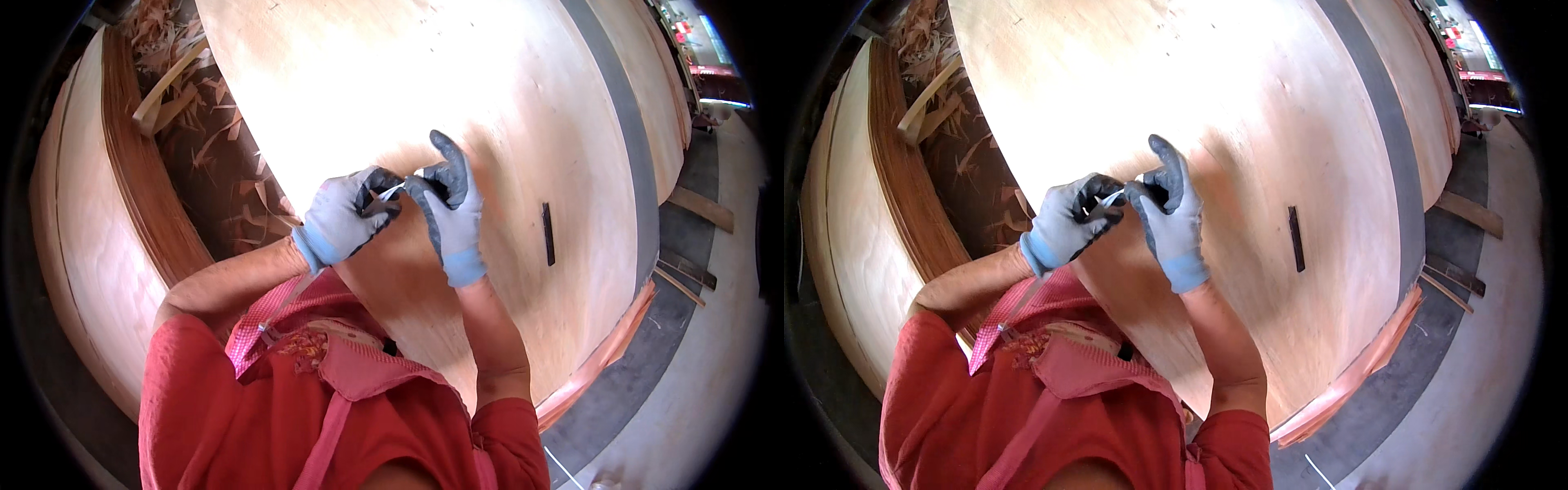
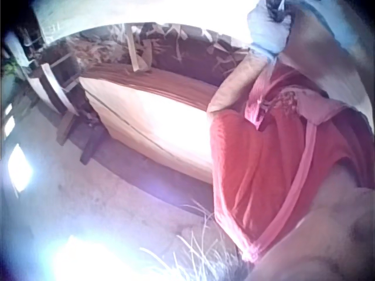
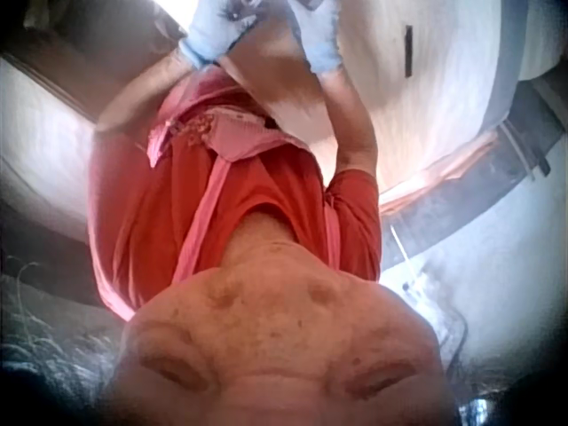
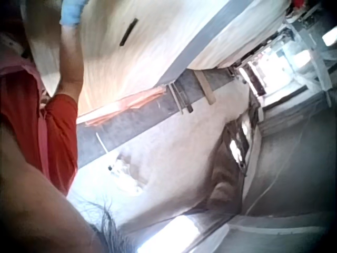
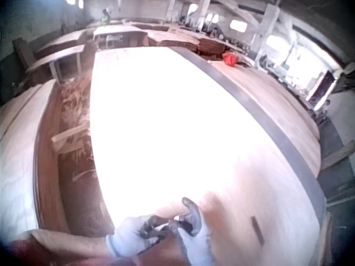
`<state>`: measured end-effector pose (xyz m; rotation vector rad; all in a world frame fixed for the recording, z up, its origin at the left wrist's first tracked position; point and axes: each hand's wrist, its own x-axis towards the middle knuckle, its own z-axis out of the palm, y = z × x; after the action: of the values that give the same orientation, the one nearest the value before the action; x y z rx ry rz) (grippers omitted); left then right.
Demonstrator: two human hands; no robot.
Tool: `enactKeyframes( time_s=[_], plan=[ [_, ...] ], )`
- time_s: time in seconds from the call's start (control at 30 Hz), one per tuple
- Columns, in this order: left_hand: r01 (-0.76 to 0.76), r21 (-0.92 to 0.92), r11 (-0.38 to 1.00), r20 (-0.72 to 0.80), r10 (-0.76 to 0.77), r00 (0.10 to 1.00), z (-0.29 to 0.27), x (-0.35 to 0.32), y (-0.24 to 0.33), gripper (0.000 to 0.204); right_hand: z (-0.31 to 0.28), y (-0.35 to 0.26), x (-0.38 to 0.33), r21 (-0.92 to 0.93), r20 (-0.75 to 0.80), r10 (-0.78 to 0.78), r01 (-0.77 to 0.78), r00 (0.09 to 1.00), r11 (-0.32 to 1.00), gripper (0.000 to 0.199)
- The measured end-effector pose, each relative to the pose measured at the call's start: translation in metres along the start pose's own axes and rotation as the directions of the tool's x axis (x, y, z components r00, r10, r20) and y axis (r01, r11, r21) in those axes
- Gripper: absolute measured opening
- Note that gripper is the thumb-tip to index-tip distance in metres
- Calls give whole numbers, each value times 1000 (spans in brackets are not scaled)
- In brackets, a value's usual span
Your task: The person uses a utility knife to trim a wood patch, applies it to a larger curved wood veneer panel, and uses a strip of white tape to secure the seam.
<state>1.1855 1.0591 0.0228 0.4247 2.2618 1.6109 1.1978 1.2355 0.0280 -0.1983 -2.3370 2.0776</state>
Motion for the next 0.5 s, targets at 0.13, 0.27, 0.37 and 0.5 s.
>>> enactKeyframes(
  time_s=[0.13, 0.27, 0.37, 0.5],
  plan=[
    [233, -573, 786, 205, -138, 969, -1, -9, -23, 39, -7, -15, 3, 19, 52, -9, 8, 999, 1000, 69],
    [516, -732, 444, 521, -122, 845, -9, -9, -31, 35, -19, -20, 6, -101, 110, -8, 20, 994, 995, 69],
    [529, -724, 443, 513, -167, 842, 0, -8, -22, 31, -24, -21, 6, -239, 140, -18, 51, 990, 970, 69],
    [547, -698, 462, 492, -245, 835, 8, -10, -13, 23, -29, -22, 4, -377, 156, -81, 136, 984, 916, 67]
  ],
)
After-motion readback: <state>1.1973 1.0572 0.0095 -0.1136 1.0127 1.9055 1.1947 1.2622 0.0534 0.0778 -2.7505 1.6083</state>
